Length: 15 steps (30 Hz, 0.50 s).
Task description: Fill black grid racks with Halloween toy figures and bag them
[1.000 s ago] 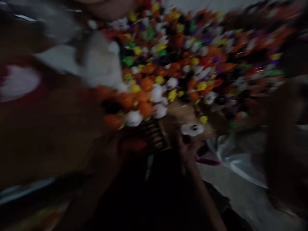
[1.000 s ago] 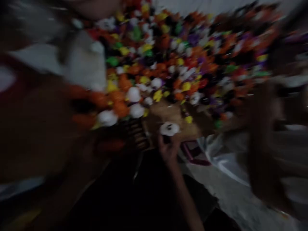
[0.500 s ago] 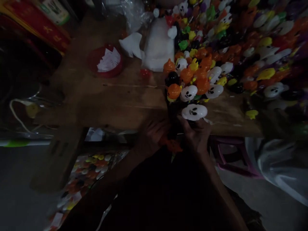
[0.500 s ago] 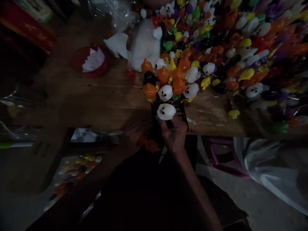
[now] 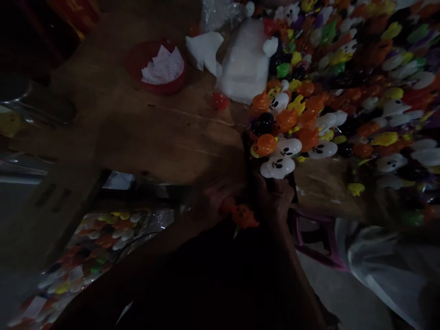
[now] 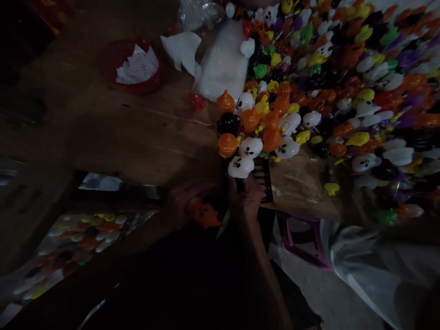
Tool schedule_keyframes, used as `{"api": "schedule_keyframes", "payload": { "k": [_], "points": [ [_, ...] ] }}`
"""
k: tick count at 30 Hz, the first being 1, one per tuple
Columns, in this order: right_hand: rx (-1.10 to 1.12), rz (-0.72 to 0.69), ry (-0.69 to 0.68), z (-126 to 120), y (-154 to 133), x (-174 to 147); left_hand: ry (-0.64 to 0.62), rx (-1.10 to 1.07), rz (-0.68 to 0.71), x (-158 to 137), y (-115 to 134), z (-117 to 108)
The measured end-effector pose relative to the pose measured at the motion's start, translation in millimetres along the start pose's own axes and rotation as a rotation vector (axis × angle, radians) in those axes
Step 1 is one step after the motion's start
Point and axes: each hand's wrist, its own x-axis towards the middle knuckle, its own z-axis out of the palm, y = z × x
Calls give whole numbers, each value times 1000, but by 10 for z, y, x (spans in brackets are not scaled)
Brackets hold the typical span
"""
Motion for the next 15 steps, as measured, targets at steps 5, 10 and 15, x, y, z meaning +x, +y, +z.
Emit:
{"api": "schedule_keyframes", "payload": {
  "k": [5, 10, 15],
  "points": [
    [-49, -138, -53, -24, -28, 97, 124, -167, -264, 203, 85, 76],
    [29, -145, -231, -48, -30, 191, 62, -254, -307, 282, 78, 151],
    [64, -126, -191, 91, -42, 112, 57, -211, -225, 283, 27, 171]
  ]
}}
